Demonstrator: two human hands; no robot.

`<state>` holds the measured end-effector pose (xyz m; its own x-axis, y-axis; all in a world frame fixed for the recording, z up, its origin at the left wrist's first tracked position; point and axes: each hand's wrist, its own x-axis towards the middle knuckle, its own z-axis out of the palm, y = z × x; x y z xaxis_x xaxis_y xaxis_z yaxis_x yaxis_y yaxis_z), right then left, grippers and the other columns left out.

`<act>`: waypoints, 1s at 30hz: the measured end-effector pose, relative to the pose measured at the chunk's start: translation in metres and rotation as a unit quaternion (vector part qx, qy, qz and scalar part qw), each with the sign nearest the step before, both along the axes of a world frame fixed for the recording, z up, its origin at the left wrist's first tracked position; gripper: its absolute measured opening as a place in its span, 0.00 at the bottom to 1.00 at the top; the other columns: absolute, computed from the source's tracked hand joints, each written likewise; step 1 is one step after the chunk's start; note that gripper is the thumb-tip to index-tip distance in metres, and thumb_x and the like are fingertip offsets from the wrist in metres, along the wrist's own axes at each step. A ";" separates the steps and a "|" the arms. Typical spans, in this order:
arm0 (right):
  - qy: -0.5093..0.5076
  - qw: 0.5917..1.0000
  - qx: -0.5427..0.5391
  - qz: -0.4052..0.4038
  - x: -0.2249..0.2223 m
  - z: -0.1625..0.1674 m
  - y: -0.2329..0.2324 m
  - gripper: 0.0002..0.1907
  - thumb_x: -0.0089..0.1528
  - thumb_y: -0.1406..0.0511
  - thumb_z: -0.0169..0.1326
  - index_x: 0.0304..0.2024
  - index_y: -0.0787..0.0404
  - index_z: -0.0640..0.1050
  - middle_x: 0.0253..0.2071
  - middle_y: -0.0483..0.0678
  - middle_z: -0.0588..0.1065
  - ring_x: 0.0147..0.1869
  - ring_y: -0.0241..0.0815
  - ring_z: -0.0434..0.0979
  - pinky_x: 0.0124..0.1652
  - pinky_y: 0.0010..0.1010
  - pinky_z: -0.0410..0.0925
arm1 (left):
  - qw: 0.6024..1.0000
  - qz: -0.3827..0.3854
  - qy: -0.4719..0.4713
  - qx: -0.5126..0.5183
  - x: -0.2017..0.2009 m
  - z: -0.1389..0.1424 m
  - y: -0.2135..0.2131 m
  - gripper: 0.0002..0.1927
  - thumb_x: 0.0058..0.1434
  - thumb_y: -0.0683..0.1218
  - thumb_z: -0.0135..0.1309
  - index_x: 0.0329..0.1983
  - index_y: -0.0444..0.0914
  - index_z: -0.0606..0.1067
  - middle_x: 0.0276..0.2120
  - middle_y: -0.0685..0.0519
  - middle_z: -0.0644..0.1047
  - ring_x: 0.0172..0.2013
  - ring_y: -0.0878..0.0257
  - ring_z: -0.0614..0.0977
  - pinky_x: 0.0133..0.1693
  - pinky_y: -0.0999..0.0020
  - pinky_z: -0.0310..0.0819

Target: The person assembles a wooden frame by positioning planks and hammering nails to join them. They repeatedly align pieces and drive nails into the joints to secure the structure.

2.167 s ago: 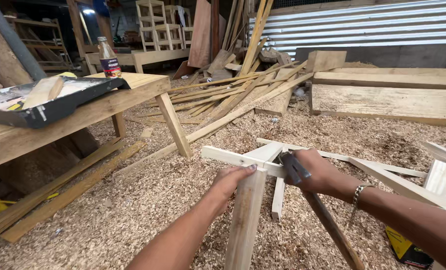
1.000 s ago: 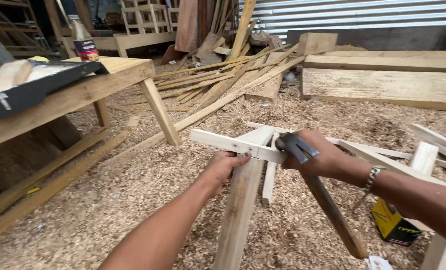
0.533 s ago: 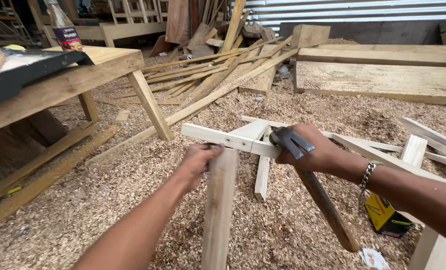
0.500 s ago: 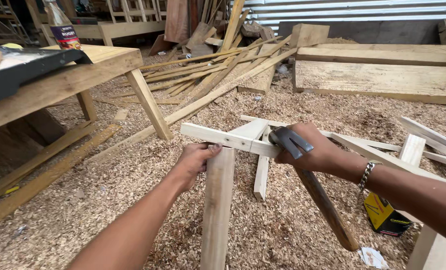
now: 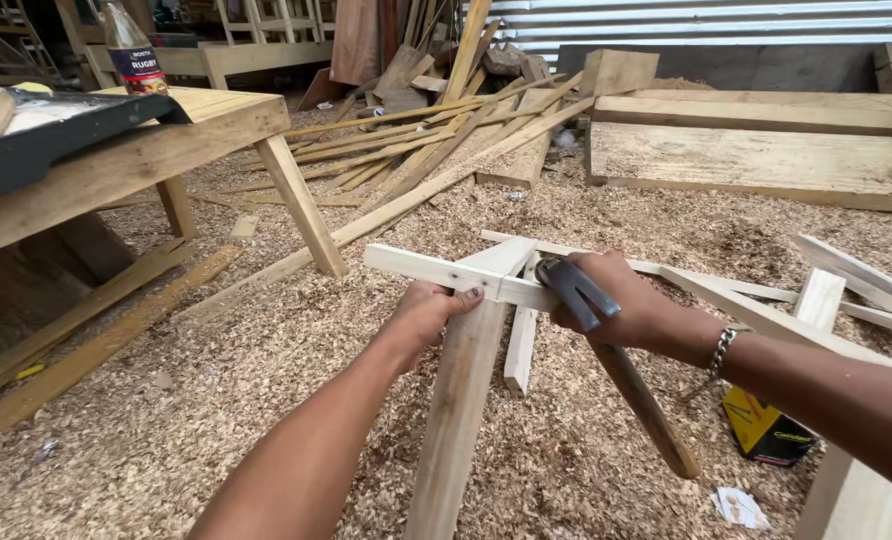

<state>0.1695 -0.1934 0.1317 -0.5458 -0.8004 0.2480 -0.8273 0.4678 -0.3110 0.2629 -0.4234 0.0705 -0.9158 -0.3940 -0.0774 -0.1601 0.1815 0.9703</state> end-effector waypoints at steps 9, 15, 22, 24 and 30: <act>-0.003 1.000 -0.017 0.022 -0.020 -0.011 0.003 0.14 0.48 0.65 0.64 0.35 0.62 0.79 0.31 0.52 0.81 0.33 0.46 0.85 0.34 0.36 0.77 | 0.997 -0.003 -0.005 -0.071 -0.001 0.003 -0.004 0.24 0.54 0.57 0.63 0.46 0.37 0.80 0.46 0.47 0.83 0.50 0.54 0.81 0.57 0.50 0.69; 0.106 0.990 0.032 0.091 -0.039 -0.008 0.017 0.14 0.48 0.64 0.65 0.35 0.58 0.79 0.30 0.51 0.79 0.33 0.47 0.82 0.35 0.39 0.74 | 1.000 -0.004 -0.024 0.001 0.003 -0.007 0.007 0.25 0.58 0.64 0.56 0.41 0.37 0.78 0.41 0.44 0.83 0.49 0.50 0.84 0.57 0.50 0.71; -0.165 0.982 0.087 0.010 -0.032 0.003 0.059 0.09 0.52 0.65 0.61 0.35 0.57 0.78 0.29 0.46 0.79 0.34 0.40 0.83 0.37 0.36 0.78 | 0.998 -0.040 -0.046 0.005 0.009 0.003 0.013 0.30 0.59 0.68 0.51 0.44 0.38 0.78 0.45 0.44 0.83 0.47 0.53 0.83 0.56 0.48 0.70; -0.201 0.977 0.077 -0.005 -0.029 0.003 0.063 0.09 0.53 0.65 0.60 0.36 0.56 0.78 0.29 0.46 0.79 0.34 0.39 0.83 0.36 0.34 0.79 | 0.995 -0.087 -0.040 0.022 0.012 0.006 0.018 0.30 0.58 0.66 0.53 0.46 0.38 0.78 0.46 0.45 0.83 0.47 0.53 0.83 0.55 0.49 0.73; -0.085 0.983 0.151 -0.068 -0.033 -0.002 0.056 0.10 0.53 0.61 0.63 0.36 0.55 0.79 0.28 0.47 0.81 0.32 0.37 0.83 0.35 0.33 0.75 | 0.948 -0.280 -0.083 -0.130 -0.015 -0.023 0.085 0.35 0.53 0.65 0.60 0.57 0.40 0.77 0.56 0.49 0.78 0.56 0.55 0.78 0.57 0.53 0.72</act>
<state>0.1361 -0.1373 0.1297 -0.6659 -0.7403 -0.0923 -0.6991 0.6624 -0.2693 0.2475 -0.3381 0.0478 -0.9709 0.1239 -0.2048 -0.1142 0.5121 0.8513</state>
